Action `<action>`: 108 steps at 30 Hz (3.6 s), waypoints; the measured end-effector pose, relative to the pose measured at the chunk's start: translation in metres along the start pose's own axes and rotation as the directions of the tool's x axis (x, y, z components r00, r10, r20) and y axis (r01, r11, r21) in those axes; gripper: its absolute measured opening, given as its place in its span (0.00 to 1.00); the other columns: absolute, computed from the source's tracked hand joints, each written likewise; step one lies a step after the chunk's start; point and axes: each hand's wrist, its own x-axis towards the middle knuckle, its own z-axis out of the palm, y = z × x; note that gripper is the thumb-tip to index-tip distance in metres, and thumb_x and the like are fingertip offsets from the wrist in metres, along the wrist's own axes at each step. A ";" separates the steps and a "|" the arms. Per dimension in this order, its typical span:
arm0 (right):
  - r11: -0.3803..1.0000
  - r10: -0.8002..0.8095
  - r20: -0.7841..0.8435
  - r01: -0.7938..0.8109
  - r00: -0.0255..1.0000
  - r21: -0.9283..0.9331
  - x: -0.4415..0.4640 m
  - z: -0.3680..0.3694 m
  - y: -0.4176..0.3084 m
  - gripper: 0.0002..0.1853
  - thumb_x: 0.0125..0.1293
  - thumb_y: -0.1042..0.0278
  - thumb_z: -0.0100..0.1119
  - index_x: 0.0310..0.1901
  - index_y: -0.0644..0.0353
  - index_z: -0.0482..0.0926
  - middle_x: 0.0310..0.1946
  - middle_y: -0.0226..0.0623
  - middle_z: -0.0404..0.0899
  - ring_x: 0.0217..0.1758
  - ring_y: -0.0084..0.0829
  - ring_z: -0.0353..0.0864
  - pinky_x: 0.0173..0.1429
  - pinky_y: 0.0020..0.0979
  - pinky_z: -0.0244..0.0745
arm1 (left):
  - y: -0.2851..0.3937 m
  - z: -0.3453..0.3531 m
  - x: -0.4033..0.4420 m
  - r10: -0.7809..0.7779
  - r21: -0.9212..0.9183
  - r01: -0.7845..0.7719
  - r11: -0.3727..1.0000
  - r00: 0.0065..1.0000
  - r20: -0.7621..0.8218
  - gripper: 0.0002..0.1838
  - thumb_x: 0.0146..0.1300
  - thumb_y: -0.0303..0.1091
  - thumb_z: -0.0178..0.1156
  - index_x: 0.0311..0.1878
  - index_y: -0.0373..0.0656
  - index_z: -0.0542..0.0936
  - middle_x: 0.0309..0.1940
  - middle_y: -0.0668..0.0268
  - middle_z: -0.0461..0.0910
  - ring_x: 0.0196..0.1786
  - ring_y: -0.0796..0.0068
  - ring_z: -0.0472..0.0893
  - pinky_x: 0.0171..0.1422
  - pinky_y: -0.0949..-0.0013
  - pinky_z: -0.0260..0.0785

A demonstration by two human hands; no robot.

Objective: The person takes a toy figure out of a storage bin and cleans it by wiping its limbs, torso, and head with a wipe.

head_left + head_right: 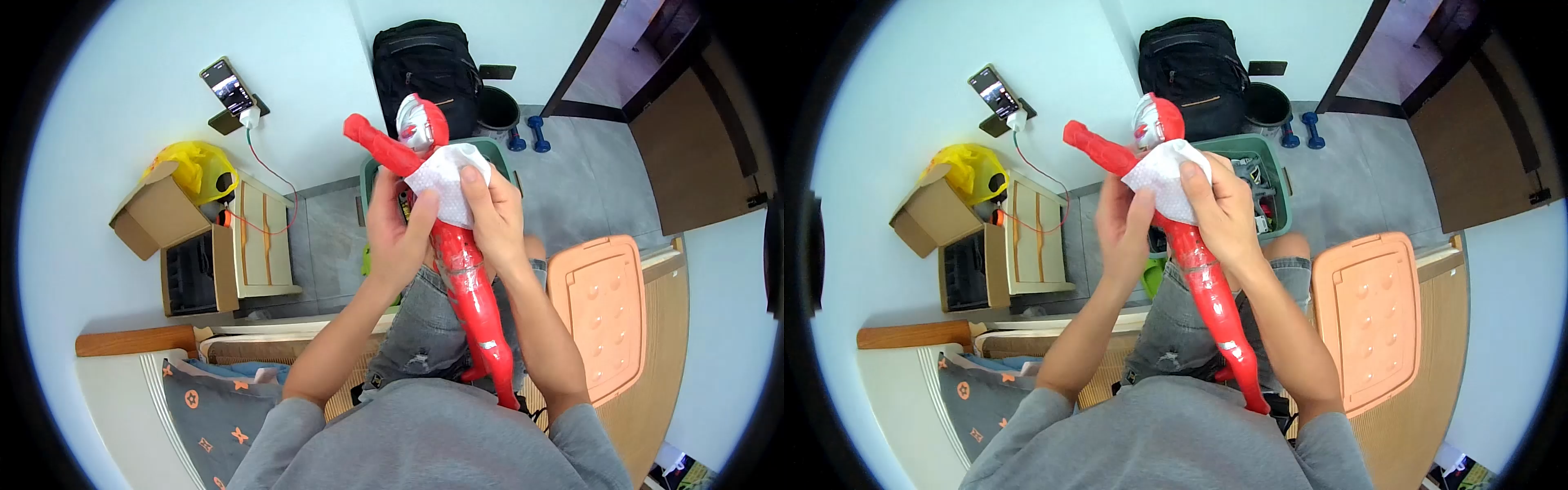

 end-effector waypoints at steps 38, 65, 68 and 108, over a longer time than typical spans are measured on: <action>0.946 -0.253 0.010 0.250 0.967 -0.205 -0.002 0.030 -0.006 0.14 0.67 0.77 0.59 0.53 0.66 0.83 0.56 0.42 0.79 0.59 0.30 0.77 0.63 0.29 0.71 | 0.004 -0.010 0.024 0.089 0.110 -0.077 0.991 0.989 -0.115 0.16 0.74 0.39 0.51 0.51 0.38 0.80 0.44 0.57 0.83 0.46 0.60 0.81 0.55 0.63 0.70; 0.978 -0.075 -0.193 0.034 0.978 -0.205 0.008 0.001 -0.005 0.13 0.67 0.69 0.66 0.46 0.71 0.83 0.42 0.35 0.82 0.43 0.19 0.77 0.47 0.23 0.72 | -0.020 0.002 0.015 0.217 0.421 -0.198 0.885 0.976 0.003 0.20 0.62 0.41 0.65 0.52 0.39 0.78 0.41 0.57 0.80 0.44 0.56 0.76 0.51 0.58 0.66; 0.996 0.085 -0.176 -0.078 0.981 0.047 0.010 -0.002 -0.001 0.13 0.67 0.67 0.66 0.46 0.69 0.84 0.40 0.31 0.82 0.39 0.16 0.75 0.43 0.21 0.71 | -0.021 0.002 0.014 0.148 0.394 -0.124 0.911 0.989 -0.030 0.21 0.61 0.42 0.67 0.51 0.39 0.78 0.41 0.57 0.81 0.44 0.57 0.77 0.51 0.58 0.67; 0.877 0.355 -0.060 -0.311 0.933 0.367 -0.013 -0.003 0.016 0.12 0.72 0.71 0.59 0.54 0.65 0.77 0.45 0.31 0.83 0.44 0.18 0.80 0.49 0.24 0.77 | -0.027 -0.003 0.015 0.161 0.152 -0.156 0.976 0.987 -0.027 0.12 0.74 0.36 0.53 0.51 0.39 0.78 0.48 0.61 0.83 0.45 0.70 0.79 0.54 0.66 0.69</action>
